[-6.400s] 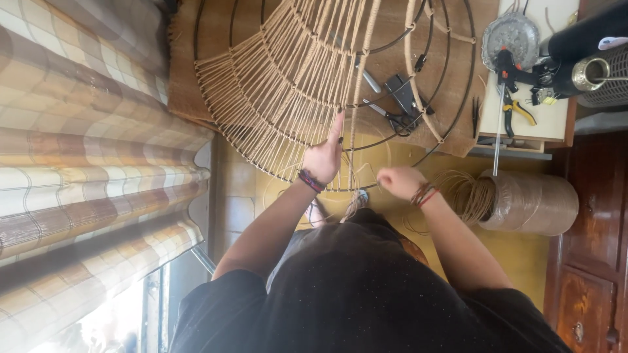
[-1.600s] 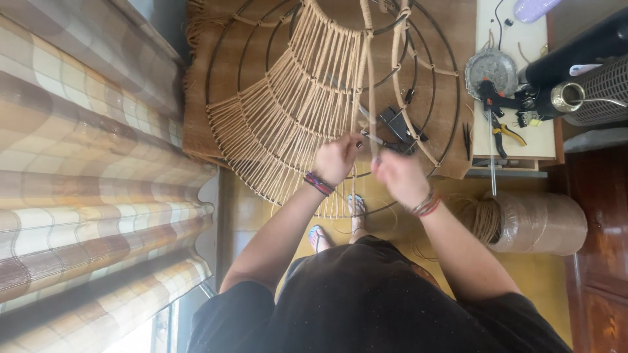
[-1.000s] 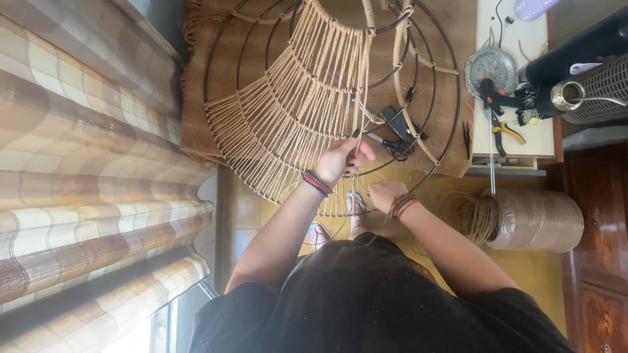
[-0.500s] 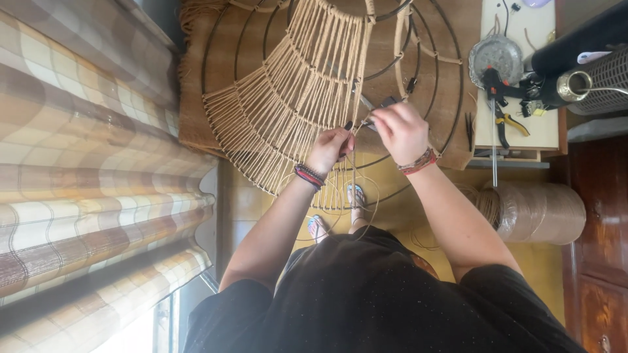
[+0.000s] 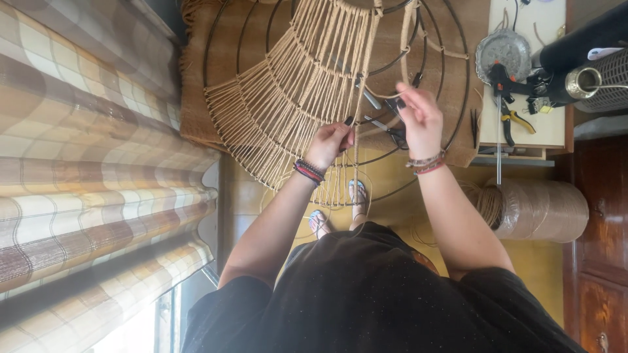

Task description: Weaving wicker or rattan strands around a metal frame to construct a chair.

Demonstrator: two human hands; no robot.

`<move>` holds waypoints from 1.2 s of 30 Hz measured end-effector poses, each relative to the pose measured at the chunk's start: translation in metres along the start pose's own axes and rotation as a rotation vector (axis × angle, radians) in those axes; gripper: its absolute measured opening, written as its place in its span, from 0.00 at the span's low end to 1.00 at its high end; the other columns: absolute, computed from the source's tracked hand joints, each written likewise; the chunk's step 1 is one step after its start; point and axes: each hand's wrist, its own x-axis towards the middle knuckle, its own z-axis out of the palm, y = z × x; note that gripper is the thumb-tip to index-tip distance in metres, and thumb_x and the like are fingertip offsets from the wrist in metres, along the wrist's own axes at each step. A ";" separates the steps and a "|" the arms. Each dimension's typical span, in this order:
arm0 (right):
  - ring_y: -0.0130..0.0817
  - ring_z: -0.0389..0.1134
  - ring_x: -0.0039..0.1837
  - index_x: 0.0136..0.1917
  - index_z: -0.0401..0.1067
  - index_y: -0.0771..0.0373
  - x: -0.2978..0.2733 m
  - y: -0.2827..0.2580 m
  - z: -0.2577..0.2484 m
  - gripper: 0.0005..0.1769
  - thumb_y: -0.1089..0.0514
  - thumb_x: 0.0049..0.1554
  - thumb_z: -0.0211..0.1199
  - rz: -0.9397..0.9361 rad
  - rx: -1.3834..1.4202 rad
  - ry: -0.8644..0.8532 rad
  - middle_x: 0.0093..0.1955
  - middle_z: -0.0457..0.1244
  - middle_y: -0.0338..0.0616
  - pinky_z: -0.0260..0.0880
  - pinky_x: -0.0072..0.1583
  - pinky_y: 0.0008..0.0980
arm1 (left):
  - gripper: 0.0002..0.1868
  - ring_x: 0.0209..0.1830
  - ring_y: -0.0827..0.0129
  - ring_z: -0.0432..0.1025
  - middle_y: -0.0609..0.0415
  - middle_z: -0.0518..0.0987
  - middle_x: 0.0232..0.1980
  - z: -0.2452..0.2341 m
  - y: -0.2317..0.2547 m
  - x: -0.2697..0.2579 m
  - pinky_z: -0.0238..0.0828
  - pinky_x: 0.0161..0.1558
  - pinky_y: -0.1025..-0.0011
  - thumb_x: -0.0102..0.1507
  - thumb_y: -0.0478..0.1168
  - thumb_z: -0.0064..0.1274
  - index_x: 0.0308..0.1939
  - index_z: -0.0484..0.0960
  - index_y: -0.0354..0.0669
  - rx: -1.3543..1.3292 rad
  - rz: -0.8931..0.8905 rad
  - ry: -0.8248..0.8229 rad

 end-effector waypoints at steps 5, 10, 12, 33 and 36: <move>0.49 0.73 0.49 0.55 0.81 0.40 -0.046 0.013 -0.054 0.12 0.45 0.59 0.63 0.062 -1.380 -0.547 0.43 0.67 0.46 0.75 0.54 0.47 | 0.22 0.15 0.80 0.58 0.56 0.69 0.16 -0.006 -0.006 0.003 0.57 0.17 0.86 0.69 0.47 0.46 0.23 0.80 0.43 0.053 -0.013 -0.022; 0.49 0.63 0.70 0.66 0.71 0.55 -0.021 -0.056 -0.013 0.17 0.56 0.65 0.53 0.017 -0.633 -0.508 0.67 0.63 0.54 0.62 0.69 0.49 | 0.18 0.29 0.60 0.73 0.52 0.80 0.26 0.000 -0.001 0.012 0.70 0.32 0.66 0.64 0.55 0.54 0.31 0.85 0.48 0.634 0.040 -0.081; 0.46 0.60 0.74 0.76 0.61 0.60 -0.017 -0.055 -0.001 0.26 0.49 0.69 0.45 0.058 -0.315 -0.484 0.72 0.60 0.56 0.57 0.71 0.46 | 0.19 0.40 0.44 0.81 0.46 0.85 0.33 0.003 -0.019 0.026 0.78 0.43 0.53 0.63 0.57 0.55 0.38 0.87 0.45 0.915 0.053 -0.052; 0.38 0.73 0.52 0.39 0.77 0.43 -0.084 0.071 -0.031 0.16 0.49 0.61 0.49 0.460 -1.431 -0.937 0.41 0.72 0.31 0.69 0.58 0.40 | 0.23 0.21 0.79 0.63 0.59 0.70 0.21 0.013 -0.010 0.010 0.60 0.25 0.85 0.71 0.47 0.37 0.36 0.88 0.43 0.011 -0.142 -0.193; 0.50 0.70 0.63 0.60 0.76 0.61 -0.023 -0.021 0.011 0.17 0.64 0.60 0.55 0.187 -0.825 -0.626 0.57 0.70 0.53 0.67 0.66 0.46 | 0.20 0.17 0.82 0.62 0.59 0.74 0.18 0.006 -0.032 0.034 0.54 0.20 0.85 0.69 0.49 0.47 0.29 0.88 0.47 0.172 -0.064 -0.190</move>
